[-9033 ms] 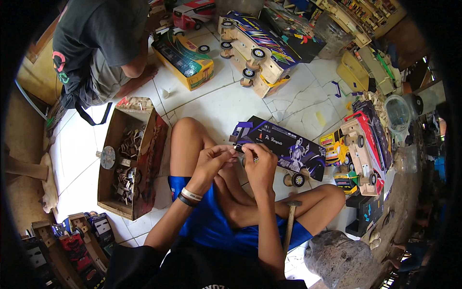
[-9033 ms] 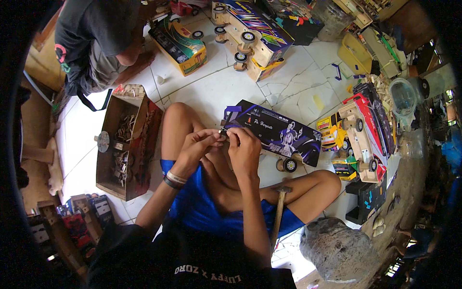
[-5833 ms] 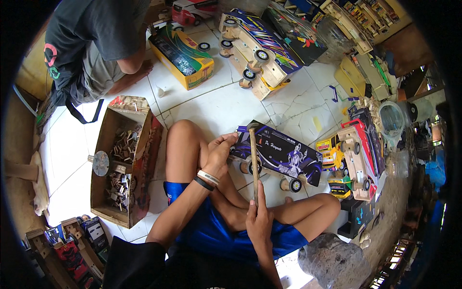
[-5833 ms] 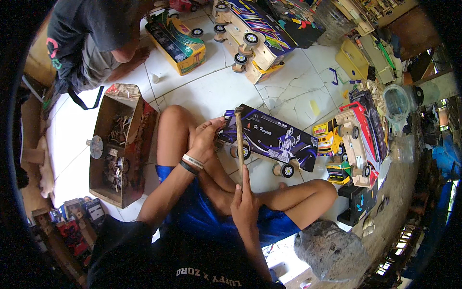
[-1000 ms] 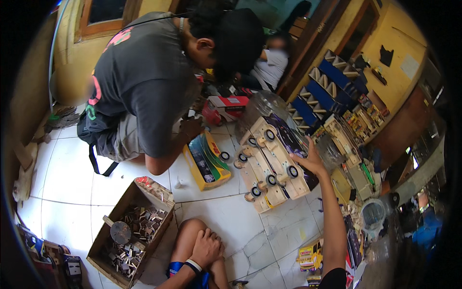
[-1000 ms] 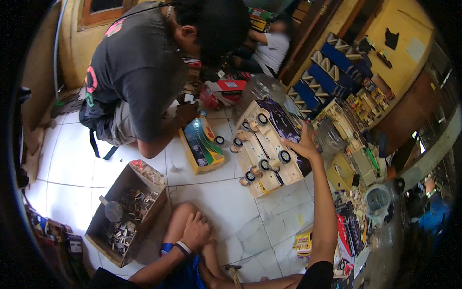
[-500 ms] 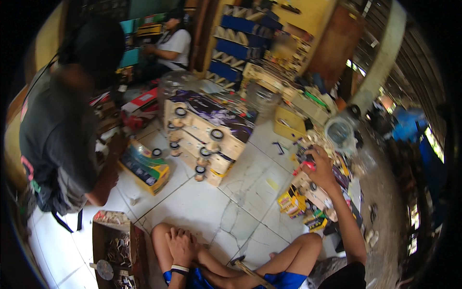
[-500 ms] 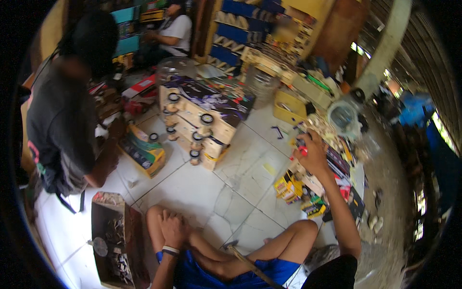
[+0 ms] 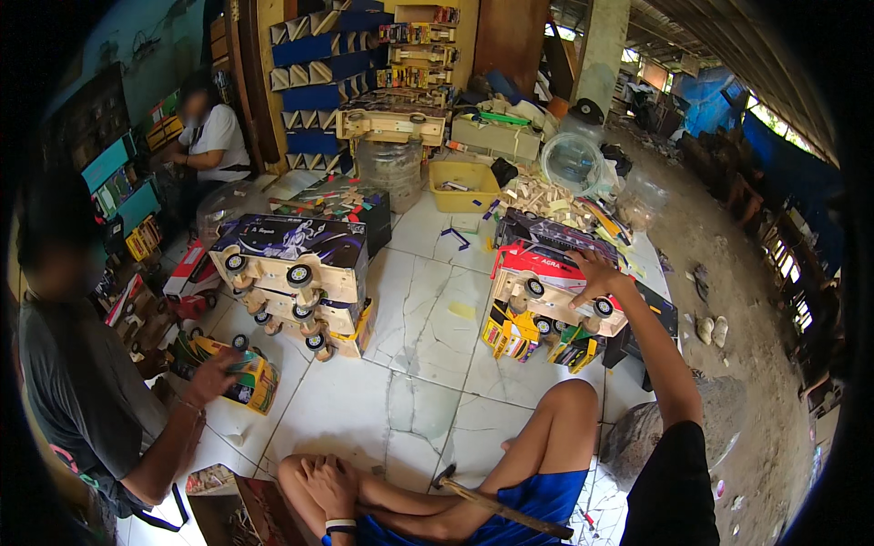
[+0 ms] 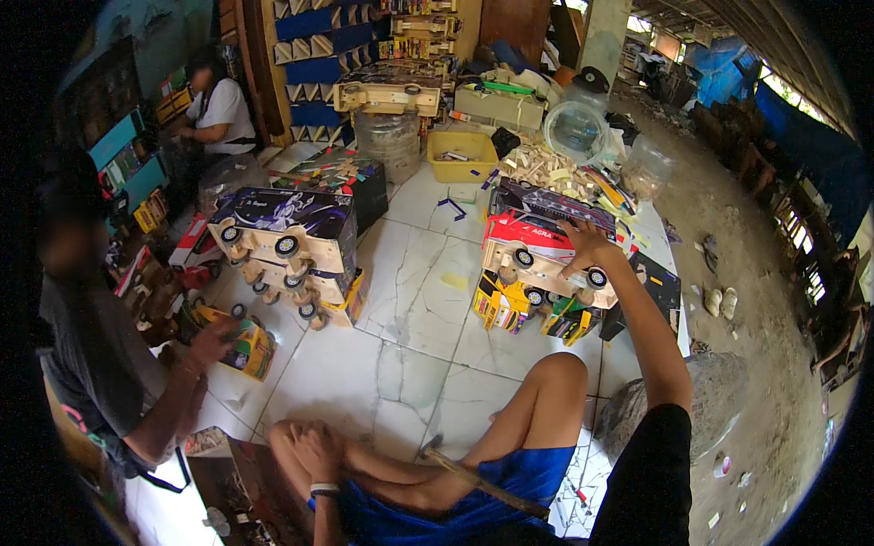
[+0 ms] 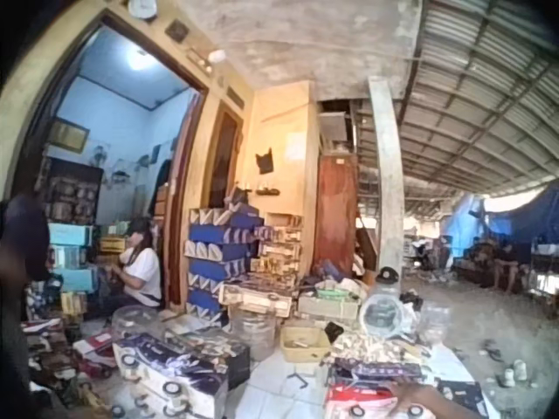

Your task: The person sits on the floor and assembles wooden toy vehicles by inserting small wooden pegs into pre-drilled holes and tapping them with a hammer. They handle several different toy models, including a purple bus, a red car, and a black bus, working on each one individually.

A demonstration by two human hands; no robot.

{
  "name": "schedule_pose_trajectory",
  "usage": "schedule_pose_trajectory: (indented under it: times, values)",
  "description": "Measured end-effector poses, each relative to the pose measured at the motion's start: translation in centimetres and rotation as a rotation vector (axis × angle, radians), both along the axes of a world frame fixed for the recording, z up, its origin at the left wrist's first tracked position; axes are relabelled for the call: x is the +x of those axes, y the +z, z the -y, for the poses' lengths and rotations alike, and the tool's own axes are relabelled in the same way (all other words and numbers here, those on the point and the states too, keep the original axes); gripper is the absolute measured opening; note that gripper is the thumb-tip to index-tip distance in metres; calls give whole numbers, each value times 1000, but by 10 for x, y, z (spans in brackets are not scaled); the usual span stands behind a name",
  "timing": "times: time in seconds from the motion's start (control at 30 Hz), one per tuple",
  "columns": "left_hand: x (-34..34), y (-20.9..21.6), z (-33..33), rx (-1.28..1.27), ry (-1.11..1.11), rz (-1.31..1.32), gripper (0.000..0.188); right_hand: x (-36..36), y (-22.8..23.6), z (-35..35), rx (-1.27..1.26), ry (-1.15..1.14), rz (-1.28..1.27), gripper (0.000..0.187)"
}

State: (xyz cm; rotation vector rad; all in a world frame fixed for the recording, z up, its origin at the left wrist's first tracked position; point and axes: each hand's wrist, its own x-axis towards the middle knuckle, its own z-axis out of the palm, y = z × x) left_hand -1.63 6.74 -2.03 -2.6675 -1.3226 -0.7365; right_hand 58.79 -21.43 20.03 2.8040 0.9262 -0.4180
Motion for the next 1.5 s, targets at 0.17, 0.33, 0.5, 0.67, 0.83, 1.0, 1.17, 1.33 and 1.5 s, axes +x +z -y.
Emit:
schedule_pose_trajectory:
  times: [0.17, 0.33, 0.5, 0.67, 0.83, 1.0, 1.17, 1.33, 1.5]
  values:
    - [-2, 0, -3, -57, 7, -35, 20, 14, -1, -14, -51, -30, -63, 149]
    - [-2, 2, -4, -148, -8, -61, 22, 25, 3, -23, -55, -24, -81, 150]
    - [-4, 7, 0, -151, -21, -26, 21, 33, 5, -39, -162, -3, -163, 153]
    - [-5, 10, 0, -140, -32, -37, 21, 37, 12, -45, -212, -65, -187, 158]
    - [-4, 12, 1, -148, -51, -10, 18, 40, 4, -38, -200, -31, -126, 164]
    - [-4, 22, 5, -172, -56, -18, 14, 49, -4, -28, -175, -58, -127, 167]
    - [-5, 29, 8, -179, -93, 6, 13, 48, -16, -19, -204, -75, -1, 165]
    - [-7, 26, 9, -116, -106, -34, 15, 45, -18, -14, -187, -87, 4, 165]
    - [-20, 5, 1, -170, -115, -64, 20, 38, -13, -18, -176, -141, -51, 164]
